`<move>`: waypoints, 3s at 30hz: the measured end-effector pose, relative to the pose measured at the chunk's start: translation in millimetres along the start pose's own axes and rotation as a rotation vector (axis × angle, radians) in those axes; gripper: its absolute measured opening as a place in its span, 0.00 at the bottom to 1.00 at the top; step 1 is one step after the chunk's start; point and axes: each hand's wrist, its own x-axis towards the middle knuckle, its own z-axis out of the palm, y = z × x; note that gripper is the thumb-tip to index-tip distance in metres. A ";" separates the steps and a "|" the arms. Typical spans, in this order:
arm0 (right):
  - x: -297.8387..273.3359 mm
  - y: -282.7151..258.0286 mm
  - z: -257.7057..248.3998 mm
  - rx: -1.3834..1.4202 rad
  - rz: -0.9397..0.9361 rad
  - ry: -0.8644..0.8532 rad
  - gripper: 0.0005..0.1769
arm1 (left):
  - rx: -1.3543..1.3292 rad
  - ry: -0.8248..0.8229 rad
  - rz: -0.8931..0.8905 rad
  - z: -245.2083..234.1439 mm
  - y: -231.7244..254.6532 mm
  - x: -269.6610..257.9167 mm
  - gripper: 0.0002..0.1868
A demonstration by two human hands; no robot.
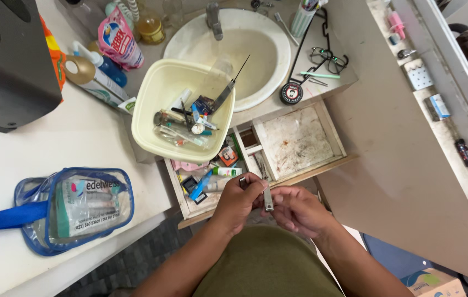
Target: The person cleans a bathroom drawer by wiping out the interior with a paper towel, then sorts various toiletry items and tools including a tape measure, a hot water bottle, and small tubes, placing them into a plastic bin and back into the drawer compartments.
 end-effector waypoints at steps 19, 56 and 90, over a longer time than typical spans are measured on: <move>-8.4 44.7 -97.8 -0.355 0.139 0.530 0.11 | 0.492 0.134 0.161 -22.8 12.6 9.2 0.15; 254.4 139.3 -242.2 -1.709 0.285 0.587 0.18 | 0.224 0.670 -0.310 -183.6 -97.0 -22.4 0.19; 106.8 -13.5 30.8 -0.738 0.011 0.200 0.13 | 0.791 0.119 0.253 -59.9 9.3 -14.7 0.49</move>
